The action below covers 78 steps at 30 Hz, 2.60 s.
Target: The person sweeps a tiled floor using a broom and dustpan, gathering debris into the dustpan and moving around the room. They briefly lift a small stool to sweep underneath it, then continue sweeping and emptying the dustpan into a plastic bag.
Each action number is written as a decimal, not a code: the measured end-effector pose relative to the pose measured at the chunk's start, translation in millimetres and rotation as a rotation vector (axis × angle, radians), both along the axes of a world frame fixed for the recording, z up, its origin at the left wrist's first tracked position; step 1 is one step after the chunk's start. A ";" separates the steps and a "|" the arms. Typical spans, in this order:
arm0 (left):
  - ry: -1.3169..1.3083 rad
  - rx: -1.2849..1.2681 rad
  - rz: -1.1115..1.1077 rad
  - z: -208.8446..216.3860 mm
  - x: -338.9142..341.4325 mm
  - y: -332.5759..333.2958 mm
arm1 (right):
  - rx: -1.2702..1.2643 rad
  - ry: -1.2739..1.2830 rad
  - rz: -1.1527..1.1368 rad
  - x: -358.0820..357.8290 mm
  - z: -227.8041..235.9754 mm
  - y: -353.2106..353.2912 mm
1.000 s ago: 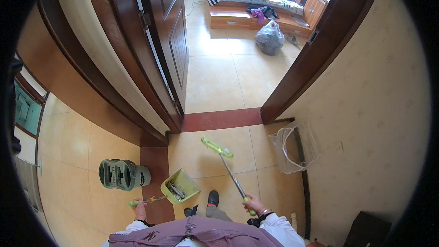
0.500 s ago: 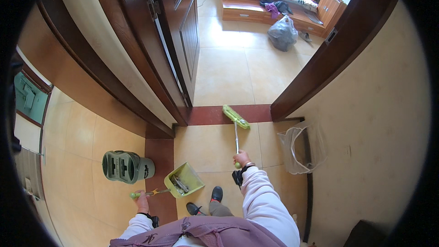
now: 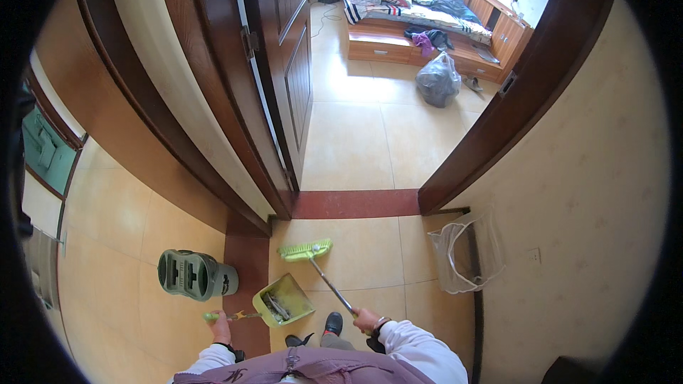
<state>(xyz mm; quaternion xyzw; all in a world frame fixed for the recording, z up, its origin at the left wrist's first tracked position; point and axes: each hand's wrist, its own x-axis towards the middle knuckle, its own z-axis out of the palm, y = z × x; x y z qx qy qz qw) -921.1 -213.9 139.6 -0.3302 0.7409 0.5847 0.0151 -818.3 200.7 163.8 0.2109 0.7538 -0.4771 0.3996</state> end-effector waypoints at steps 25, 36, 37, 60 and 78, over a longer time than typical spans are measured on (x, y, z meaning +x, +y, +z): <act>0.002 0.000 -0.098 -16.6 9.0 -22.8 | -0.075 0.037 -0.919 129.9 32.3 37.1; -0.070 0.191 -0.404 32.7 23.6 -32.4 | -0.117 -0.025 -1.387 113.9 7.4 40.6; -0.060 0.177 -0.454 38.8 23.2 -33.1 | -0.159 -0.058 -1.269 113.1 11.5 34.9; 0.110 -0.042 -0.426 4.1 11.2 -38.7 | -0.414 -0.315 -0.596 118.2 84.7 -149.9; -0.012 0.052 -0.154 74.4 65.3 -89.5 | 0.006 0.089 -0.372 -28.2 18.6 -52.2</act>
